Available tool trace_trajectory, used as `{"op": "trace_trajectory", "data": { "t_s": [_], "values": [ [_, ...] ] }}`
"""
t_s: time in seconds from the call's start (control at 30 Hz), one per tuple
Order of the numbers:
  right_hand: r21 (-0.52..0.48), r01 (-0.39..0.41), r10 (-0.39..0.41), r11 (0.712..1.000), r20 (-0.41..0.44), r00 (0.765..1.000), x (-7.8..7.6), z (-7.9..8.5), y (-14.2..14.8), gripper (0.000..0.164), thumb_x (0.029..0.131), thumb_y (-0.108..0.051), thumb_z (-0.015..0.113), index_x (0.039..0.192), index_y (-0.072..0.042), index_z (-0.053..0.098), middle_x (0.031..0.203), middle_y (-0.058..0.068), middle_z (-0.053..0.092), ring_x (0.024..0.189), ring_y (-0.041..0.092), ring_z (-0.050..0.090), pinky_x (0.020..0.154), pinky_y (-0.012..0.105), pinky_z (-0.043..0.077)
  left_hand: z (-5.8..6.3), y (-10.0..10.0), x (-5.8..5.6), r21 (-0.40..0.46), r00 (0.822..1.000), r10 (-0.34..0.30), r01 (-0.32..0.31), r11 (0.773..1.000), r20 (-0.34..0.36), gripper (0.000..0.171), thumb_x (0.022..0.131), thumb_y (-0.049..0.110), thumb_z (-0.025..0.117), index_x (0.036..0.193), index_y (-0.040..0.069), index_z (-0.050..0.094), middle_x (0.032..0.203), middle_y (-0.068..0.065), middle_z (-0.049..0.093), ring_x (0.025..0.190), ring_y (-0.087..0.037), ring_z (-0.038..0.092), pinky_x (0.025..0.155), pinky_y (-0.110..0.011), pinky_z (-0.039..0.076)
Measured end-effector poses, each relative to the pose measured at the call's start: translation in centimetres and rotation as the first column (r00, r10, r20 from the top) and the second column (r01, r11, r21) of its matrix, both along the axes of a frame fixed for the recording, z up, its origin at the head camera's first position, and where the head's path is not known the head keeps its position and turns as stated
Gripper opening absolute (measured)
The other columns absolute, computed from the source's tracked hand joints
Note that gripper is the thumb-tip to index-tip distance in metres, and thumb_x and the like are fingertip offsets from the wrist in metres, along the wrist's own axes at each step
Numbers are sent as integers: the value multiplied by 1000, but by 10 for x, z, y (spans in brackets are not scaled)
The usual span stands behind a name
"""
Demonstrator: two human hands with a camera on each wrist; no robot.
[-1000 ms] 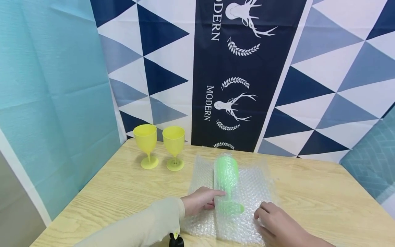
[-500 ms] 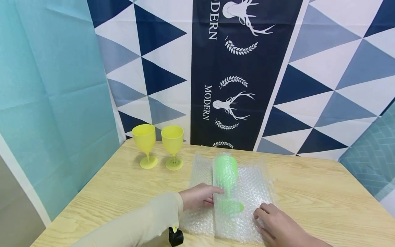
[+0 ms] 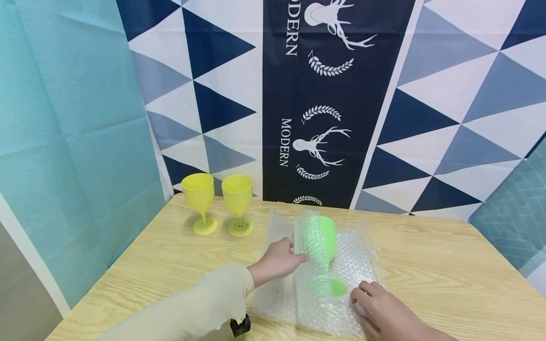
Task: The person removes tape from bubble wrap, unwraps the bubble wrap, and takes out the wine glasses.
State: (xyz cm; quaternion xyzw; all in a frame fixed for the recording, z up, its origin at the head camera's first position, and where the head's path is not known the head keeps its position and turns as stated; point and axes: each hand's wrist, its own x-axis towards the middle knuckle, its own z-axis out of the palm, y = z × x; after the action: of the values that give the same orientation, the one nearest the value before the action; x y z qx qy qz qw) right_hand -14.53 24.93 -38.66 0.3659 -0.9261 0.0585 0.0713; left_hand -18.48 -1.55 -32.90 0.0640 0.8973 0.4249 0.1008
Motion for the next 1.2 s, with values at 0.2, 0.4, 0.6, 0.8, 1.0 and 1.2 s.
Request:
{"op": "trace_trajectory", "data": {
  "t_s": [0.2, 0.4, 0.6, 0.8, 1.0, 1.2],
  "values": [
    [6, 15, -15, 1000, 4, 1000, 0, 0, -1, 22, 80, -22, 74, 97, -24, 60, 92, -16, 55, 80, -3, 46, 68, 25, 50, 5, 9, 11, -184, 945, -165, 116, 976, -283, 62, 90, 35, 62, 136, -2, 43, 138, -17, 51, 127, -28, 52, 108, -38, 44],
    [-10, 2, -2, 1000, -14, 1000, 0, -2, -1, 24, 78, -21, 75, 95, -25, 60, 92, -16, 55, 79, -2, 46, 66, 25, 49, 9, 14, 21, -464, 739, -469, 238, 853, -484, 53, 92, 37, 60, 132, 4, 47, 131, -6, 54, 120, -14, 54, 102, -22, 47],
    [-15, -1, 1, 1000, -30, 1000, 0, -2, -1, 25, 77, -20, 76, 95, -23, 60, 92, -16, 55, 79, -2, 46, 66, 25, 49, 7, 5, 28, -679, 547, -636, 157, 717, -545, 52, 87, 51, 63, 118, 8, 57, 108, 2, 62, 98, -7, 58, 84, -15, 50],
    [13, 46, -46, 999, 25, 999, 2, 3, -2, 20, 81, -23, 72, 98, -24, 61, 94, -16, 55, 82, -2, 46, 70, 26, 51, -1, -17, 33, -813, 519, -715, 63, 579, -469, 45, 83, 55, 62, 102, 14, 58, 93, 7, 59, 84, -7, 56, 73, -16, 48],
    [18, 47, -47, 999, 18, 999, 3, 5, -2, 18, 83, -23, 70, 99, -24, 61, 94, -16, 54, 81, -2, 45, 69, 26, 50, -15, -39, 36, -884, 462, -779, -25, 466, -424, 35, 79, 51, 62, 90, 19, 55, 77, 11, 48, 70, -7, 43, 58, -17, 33],
    [17, 54, -55, 998, 39, 998, 4, 4, -3, 17, 85, -22, 69, 100, -25, 60, 96, -17, 54, 83, -1, 46, 70, 26, 51, -33, -58, 32, -884, 355, -831, 27, 468, -429, 26, 73, 41, 62, 86, 22, 50, 74, 12, 43, 66, -7, 33, 55, -17, 18]
  ]
}}
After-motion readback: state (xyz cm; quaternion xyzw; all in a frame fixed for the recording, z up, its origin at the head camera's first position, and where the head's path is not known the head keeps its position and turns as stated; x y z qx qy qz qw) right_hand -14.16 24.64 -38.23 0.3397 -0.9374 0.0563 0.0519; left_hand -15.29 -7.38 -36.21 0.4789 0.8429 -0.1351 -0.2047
